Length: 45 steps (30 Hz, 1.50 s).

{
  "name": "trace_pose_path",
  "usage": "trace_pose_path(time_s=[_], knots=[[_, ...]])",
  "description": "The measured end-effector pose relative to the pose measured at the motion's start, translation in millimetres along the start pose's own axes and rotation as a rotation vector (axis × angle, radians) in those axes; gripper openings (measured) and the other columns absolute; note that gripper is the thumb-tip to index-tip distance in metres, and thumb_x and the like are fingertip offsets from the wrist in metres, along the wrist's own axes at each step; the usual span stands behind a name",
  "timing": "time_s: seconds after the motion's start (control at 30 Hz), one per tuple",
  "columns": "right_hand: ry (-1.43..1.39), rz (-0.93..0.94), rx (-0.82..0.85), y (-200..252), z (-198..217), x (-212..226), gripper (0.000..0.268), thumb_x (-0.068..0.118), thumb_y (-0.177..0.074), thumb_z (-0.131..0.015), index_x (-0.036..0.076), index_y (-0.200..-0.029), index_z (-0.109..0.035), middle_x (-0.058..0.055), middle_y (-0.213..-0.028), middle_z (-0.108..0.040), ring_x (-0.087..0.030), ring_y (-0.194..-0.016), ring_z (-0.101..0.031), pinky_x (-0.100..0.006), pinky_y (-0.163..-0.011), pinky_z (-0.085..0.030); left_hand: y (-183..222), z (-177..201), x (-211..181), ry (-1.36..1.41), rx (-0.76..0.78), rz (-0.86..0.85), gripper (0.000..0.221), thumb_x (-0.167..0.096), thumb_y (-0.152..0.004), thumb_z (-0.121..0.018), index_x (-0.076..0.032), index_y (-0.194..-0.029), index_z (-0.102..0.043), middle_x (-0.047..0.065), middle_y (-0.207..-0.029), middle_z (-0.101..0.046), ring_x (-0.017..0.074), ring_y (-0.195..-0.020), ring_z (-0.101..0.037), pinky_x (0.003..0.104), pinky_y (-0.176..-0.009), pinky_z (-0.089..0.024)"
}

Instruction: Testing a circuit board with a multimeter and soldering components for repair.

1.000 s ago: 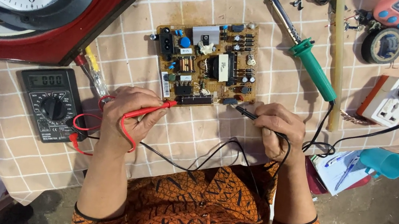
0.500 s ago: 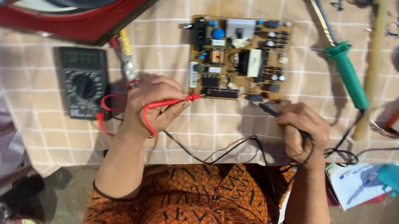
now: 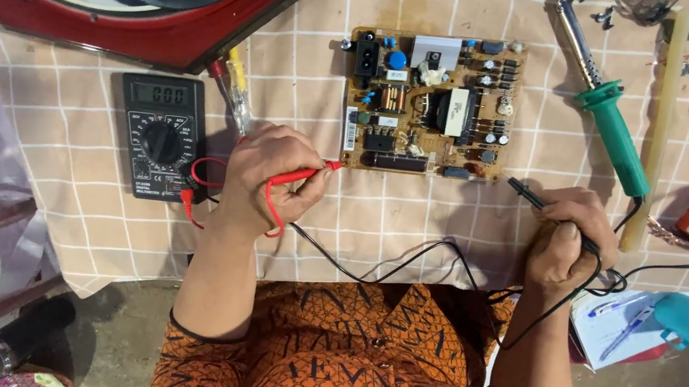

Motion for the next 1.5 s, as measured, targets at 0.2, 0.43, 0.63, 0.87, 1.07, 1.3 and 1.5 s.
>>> trace_pose_path(time_s=[0.2, 0.43, 0.63, 0.87, 1.07, 1.3, 1.5], knots=[[0.033, 0.085, 0.109, -18.9, 2.1, 6.6, 0.029, 0.015, -0.086, -0.042, -0.001, -0.065, -0.055, -0.013, -0.058, -0.051, -0.023, -0.049, -0.048, -0.029, -0.049, -0.04, -4.3, -4.9, -0.4, 0.015, -0.049, 0.033, 0.011, -0.005, -0.072, -0.066, -0.01, -0.067, -0.058, 0.007, -0.062, -0.058, 0.0274, -0.057, -0.058, 0.033, -0.059, -0.046], [0.025, 0.057, 0.074, -15.9, 5.6, 0.2, 0.038, 0.024, -0.09, -0.038, 0.006, -0.062, -0.056, -0.006, -0.052, -0.05, -0.015, -0.041, -0.042, -0.025, -0.045, -0.038, 14.2, -13.8, 16.1, 0.009, -0.034, 0.074, 0.012, -0.009, -0.072, -0.068, -0.013, -0.065, -0.058, 0.004, -0.063, -0.059, 0.0254, -0.057, -0.058, 0.031, -0.06, -0.045], [0.036, 0.073, 0.087, -14.7, 6.3, -1.4, 0.036, 0.022, -0.09, -0.04, 0.005, -0.061, -0.055, -0.006, -0.053, -0.05, -0.017, -0.043, -0.044, -0.026, -0.044, -0.039, 6.3, -12.0, 9.7, 0.03, -0.051, 0.078, 0.014, -0.005, -0.072, -0.067, -0.011, -0.064, -0.057, 0.005, -0.062, -0.059, 0.0261, -0.056, -0.057, 0.031, -0.06, -0.044], [0.047, 0.208, 0.12, -18.3, -0.1, 1.3, 0.033, 0.018, -0.088, -0.04, 0.004, -0.063, -0.055, -0.007, -0.052, -0.047, -0.017, -0.039, -0.041, -0.025, -0.041, -0.039, 4.5, -12.6, 7.5, 0.039, -0.041, 0.078, 0.014, -0.003, -0.073, -0.066, -0.009, -0.064, -0.057, 0.006, -0.061, -0.058, 0.0261, -0.056, -0.058, 0.03, -0.06, -0.044], [0.086, 0.373, 0.149, -6.0, 2.2, -10.0, 0.026, 0.015, -0.083, -0.044, 0.004, -0.062, -0.055, -0.009, -0.052, -0.044, -0.021, -0.039, -0.042, -0.027, -0.04, -0.04, 0.8, -13.4, 5.0, 0.013, -0.039, 0.039, 0.013, -0.005, -0.075, -0.065, -0.009, -0.066, -0.056, 0.006, -0.061, -0.058, 0.0257, -0.055, -0.057, 0.031, -0.058, -0.044], [0.062, 0.415, 0.128, -5.8, -2.4, -9.5, 0.027, 0.014, -0.082, -0.046, 0.002, -0.059, -0.056, -0.01, -0.05, -0.044, -0.023, -0.038, -0.041, -0.029, -0.041, -0.04, -1.0, -14.2, 3.6, -0.053, -0.116, -0.091, 0.014, -0.005, -0.073, -0.065, -0.009, -0.064, -0.055, 0.003, -0.058, -0.055, 0.0229, -0.052, -0.057, 0.03, -0.054, -0.045], [0.004, 0.331, 0.112, 7.9, 11.8, -25.4, 0.024, 0.008, -0.08, -0.046, -0.001, -0.059, -0.054, -0.012, -0.049, -0.044, -0.026, -0.04, -0.045, -0.031, -0.042, -0.04, 8.8, -13.4, 8.9, -0.022, -0.184, -0.123, 0.015, -0.005, -0.075, -0.063, -0.007, -0.063, -0.056, 0.004, -0.057, -0.056, 0.0238, -0.051, -0.056, 0.031, -0.053, -0.045]])
Point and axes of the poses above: each hand's wrist, its own y-axis away from the middle knuckle, its own z-axis out of the back of the hand, x = y × z, the point moved 1 cm from there along -y, towards the middle knuckle
